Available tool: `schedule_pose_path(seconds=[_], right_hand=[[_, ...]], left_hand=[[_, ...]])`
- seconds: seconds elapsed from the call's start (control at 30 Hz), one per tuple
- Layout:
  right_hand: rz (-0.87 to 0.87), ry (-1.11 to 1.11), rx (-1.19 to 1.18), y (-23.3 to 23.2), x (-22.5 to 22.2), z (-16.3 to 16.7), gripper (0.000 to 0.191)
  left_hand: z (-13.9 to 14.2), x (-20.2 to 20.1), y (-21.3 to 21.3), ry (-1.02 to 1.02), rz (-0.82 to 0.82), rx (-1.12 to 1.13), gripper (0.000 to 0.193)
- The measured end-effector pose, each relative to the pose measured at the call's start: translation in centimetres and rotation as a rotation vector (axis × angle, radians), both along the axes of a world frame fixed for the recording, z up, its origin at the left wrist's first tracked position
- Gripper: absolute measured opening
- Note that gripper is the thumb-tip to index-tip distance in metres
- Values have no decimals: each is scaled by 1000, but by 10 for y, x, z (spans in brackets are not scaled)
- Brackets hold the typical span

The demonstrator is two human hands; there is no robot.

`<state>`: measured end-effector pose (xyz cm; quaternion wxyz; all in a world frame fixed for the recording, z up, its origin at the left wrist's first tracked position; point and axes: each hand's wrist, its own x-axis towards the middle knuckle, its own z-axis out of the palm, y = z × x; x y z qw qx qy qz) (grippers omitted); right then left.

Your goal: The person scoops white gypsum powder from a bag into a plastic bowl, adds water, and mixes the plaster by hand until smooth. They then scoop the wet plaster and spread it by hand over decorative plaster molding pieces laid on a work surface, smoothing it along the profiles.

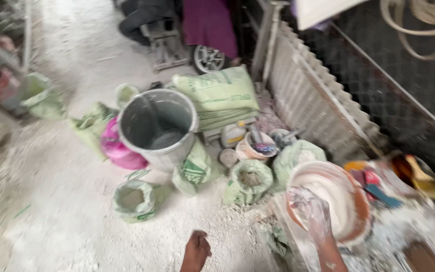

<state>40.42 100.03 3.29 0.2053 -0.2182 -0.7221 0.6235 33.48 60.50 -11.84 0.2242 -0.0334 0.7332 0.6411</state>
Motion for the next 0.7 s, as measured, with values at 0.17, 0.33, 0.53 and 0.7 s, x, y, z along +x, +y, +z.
schedule_pose_path(seconds=[0.17, 0.33, 0.53, 0.7], right_hand=[[-38, 80, 430, 66, 69, 20, 36], [-55, 92, 61, 102, 128, 67, 31], [44, -157, 484, 130, 123, 73, 44], [183, -605, 406, 144, 73, 27, 47]], left_hand=[[58, -11, 82, 177, -77, 58, 36], [127, 1, 189, 250, -80, 23, 41], [150, 8, 282, 494, -11, 131, 40], [152, 1, 318, 441, 48, -47, 39]])
